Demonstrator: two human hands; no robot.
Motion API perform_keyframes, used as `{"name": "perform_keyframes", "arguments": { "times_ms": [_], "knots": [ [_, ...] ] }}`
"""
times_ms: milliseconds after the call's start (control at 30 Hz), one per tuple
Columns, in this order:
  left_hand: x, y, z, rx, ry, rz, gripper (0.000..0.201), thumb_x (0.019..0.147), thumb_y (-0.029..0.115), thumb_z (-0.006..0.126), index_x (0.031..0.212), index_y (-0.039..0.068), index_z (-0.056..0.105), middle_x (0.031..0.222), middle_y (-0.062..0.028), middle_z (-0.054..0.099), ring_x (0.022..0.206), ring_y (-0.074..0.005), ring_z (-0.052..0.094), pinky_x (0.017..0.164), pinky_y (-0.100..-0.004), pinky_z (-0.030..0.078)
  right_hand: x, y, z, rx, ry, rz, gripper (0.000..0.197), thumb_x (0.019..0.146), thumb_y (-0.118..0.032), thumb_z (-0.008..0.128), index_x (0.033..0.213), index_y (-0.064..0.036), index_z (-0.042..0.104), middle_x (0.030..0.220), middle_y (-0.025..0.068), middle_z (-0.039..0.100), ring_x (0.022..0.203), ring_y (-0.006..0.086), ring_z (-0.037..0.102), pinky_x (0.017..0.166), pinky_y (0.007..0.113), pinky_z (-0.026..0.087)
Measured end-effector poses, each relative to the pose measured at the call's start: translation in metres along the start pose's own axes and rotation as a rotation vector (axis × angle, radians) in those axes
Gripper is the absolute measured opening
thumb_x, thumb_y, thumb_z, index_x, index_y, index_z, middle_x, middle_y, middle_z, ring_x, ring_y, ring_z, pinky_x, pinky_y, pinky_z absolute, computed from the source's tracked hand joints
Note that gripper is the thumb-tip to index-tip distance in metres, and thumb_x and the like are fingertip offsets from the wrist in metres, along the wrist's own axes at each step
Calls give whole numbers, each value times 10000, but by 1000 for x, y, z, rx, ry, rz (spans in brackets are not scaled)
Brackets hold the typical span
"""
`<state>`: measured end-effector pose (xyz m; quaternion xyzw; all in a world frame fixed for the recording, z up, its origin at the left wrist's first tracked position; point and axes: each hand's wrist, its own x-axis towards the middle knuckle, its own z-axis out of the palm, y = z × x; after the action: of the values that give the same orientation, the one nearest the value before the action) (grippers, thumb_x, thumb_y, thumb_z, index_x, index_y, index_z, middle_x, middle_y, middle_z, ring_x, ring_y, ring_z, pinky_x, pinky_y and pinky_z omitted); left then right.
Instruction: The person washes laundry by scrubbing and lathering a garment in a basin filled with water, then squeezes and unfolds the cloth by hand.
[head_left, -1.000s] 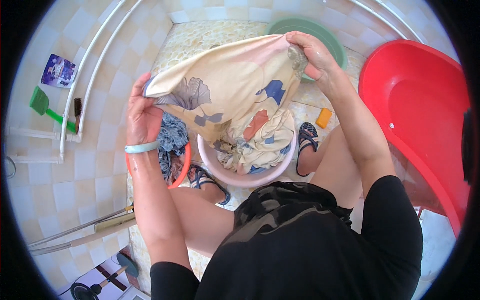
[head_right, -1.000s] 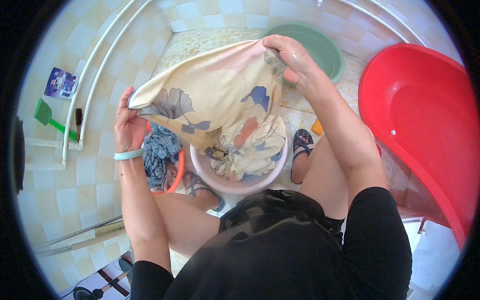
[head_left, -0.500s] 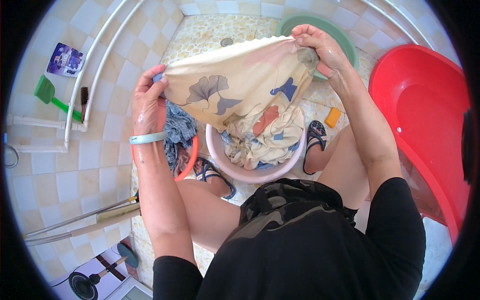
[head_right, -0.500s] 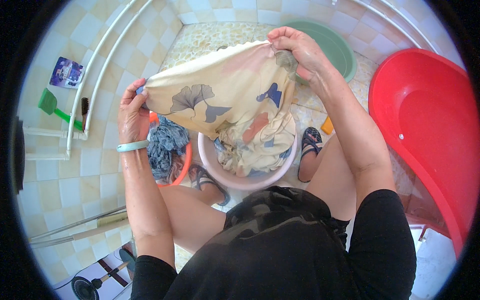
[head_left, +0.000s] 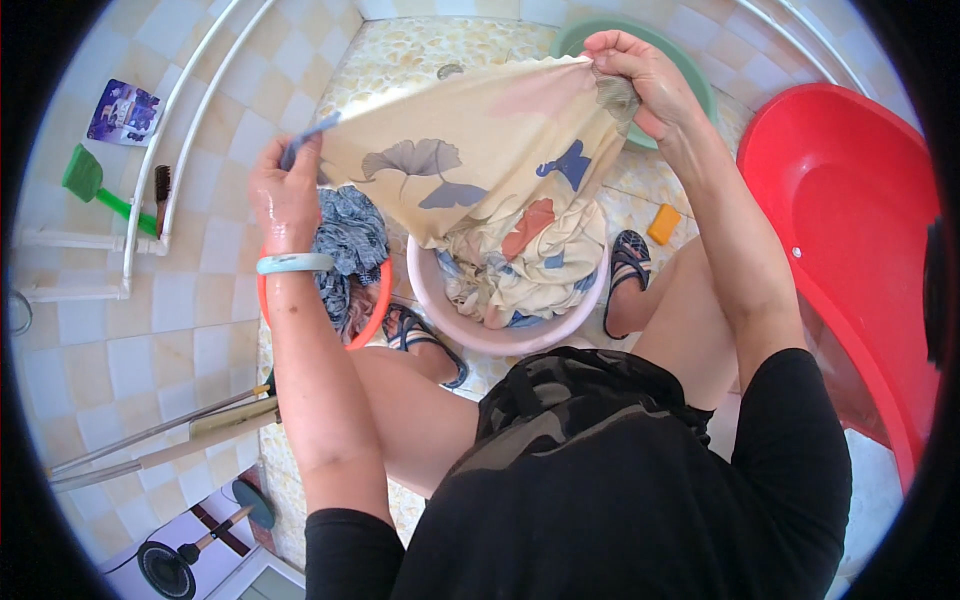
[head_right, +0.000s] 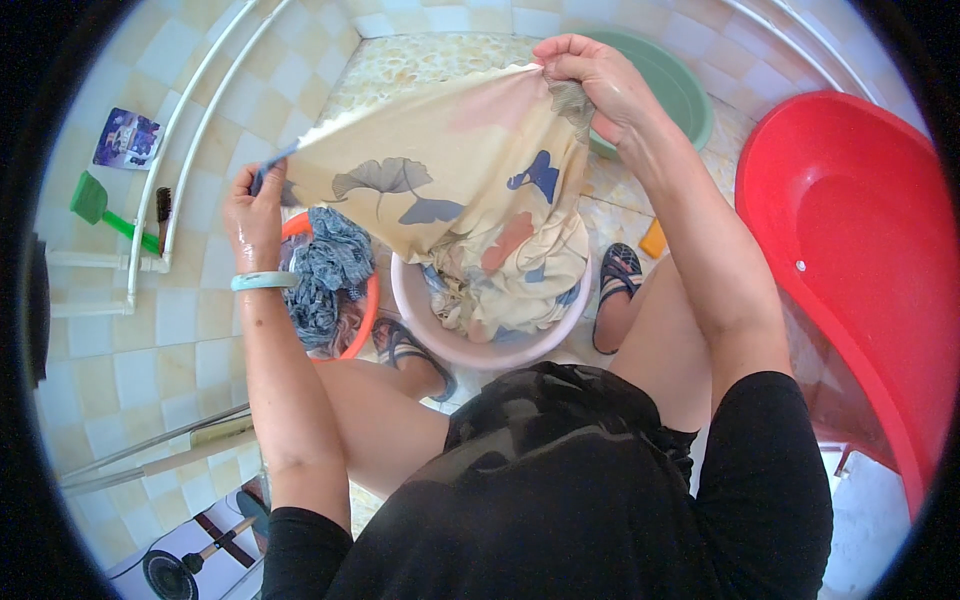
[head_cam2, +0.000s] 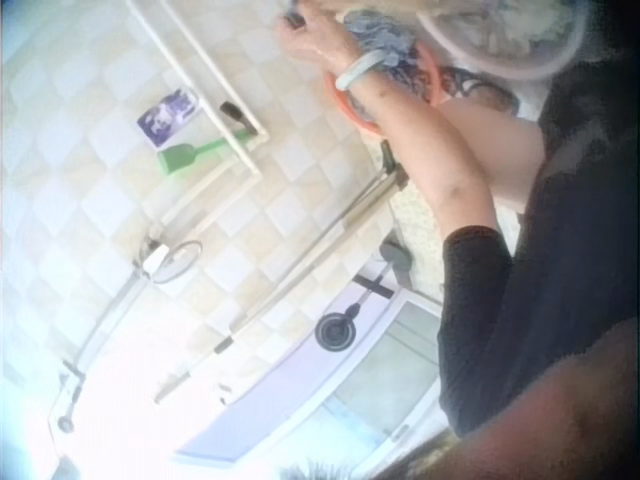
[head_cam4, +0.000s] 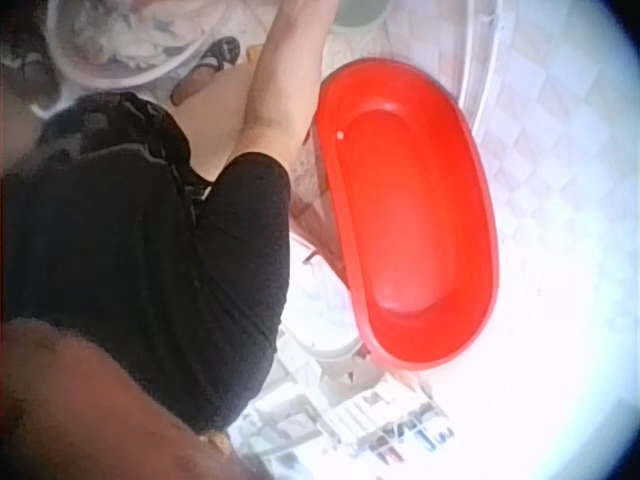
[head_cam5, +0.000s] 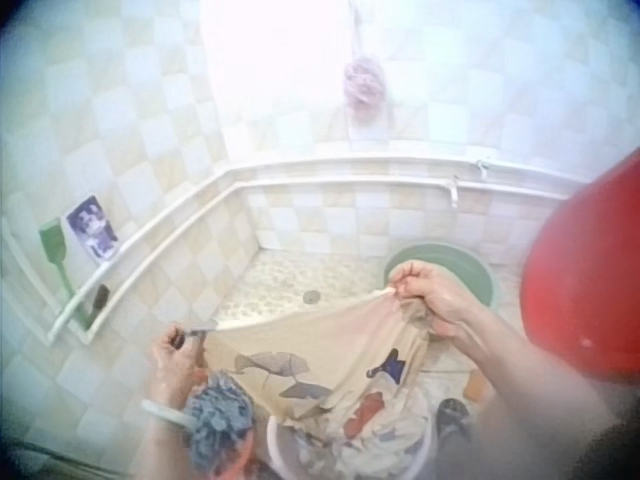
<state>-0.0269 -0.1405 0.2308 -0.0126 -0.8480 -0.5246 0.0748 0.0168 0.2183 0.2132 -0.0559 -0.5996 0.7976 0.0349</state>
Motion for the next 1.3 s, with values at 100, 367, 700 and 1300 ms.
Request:
{"name": "perform_keyframes", "arguments": {
  "times_ms": [100,367,700,1300],
  "knots": [
    [5,-4,-1,-196,-42,19,174,883,211,543,917,43,571,830,-3,564,750,-74,512,697,-211,421,0,0,3,-17,-8,-17,168,781,8,522,938,-27,569,848,29,577,721,92,552,677,233,477],
    [-6,14,36,-1028,-316,-254,301,930,205,376,1101,-21,479,1092,-144,563,1028,-247,548,893,-363,437,-6,-4,29,8,-65,8,155,770,-7,545,919,-33,582,862,41,585,792,115,549,733,249,461],
    [-41,26,82,-704,-830,-159,547,728,179,727,1168,6,453,1014,-71,546,965,-150,516,855,-296,420,-22,19,105,22,-365,166,132,772,-52,561,901,-30,585,857,51,613,807,112,579,752,239,453],
    [4,12,-1,-747,-149,-69,264,831,224,623,969,5,568,893,-77,602,807,-157,582,721,-290,476,-30,76,66,-666,-826,228,478,714,-240,633,1123,-7,546,999,111,612,913,184,571,813,298,440]
  ]
}}
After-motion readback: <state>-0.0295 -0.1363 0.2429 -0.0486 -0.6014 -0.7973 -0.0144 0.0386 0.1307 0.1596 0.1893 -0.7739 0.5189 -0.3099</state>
